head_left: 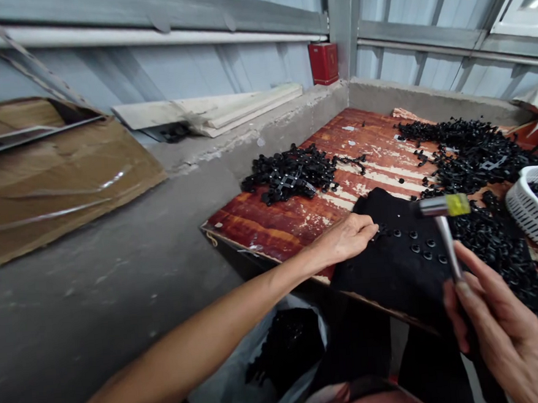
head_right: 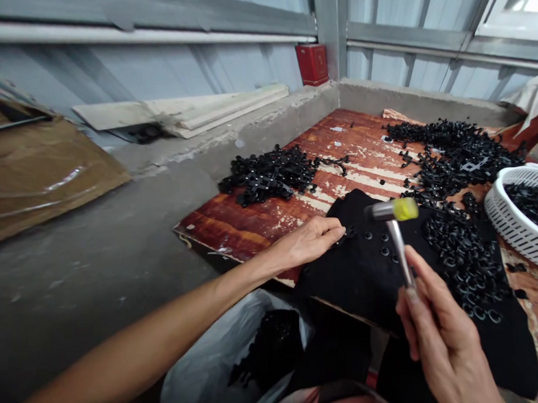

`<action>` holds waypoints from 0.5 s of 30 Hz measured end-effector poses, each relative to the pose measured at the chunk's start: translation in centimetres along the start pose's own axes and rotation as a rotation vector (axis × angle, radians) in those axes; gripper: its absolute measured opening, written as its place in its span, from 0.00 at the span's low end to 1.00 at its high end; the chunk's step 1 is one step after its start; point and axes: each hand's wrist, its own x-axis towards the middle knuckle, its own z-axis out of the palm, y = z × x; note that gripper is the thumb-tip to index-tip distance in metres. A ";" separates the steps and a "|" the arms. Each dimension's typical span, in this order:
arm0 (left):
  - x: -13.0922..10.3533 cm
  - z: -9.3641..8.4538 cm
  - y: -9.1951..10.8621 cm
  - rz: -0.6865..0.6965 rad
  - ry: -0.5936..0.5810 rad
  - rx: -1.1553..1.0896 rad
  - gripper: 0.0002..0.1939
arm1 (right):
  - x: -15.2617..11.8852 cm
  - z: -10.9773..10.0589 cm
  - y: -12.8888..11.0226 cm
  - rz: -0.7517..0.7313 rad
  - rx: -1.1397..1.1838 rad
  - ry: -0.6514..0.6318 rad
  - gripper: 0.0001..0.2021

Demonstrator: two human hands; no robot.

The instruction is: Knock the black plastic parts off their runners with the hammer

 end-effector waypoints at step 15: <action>2.1 0.7 1.6 -0.050 0.132 0.024 0.18 | -3.9 0.4 0.8 0.392 0.503 0.239 0.25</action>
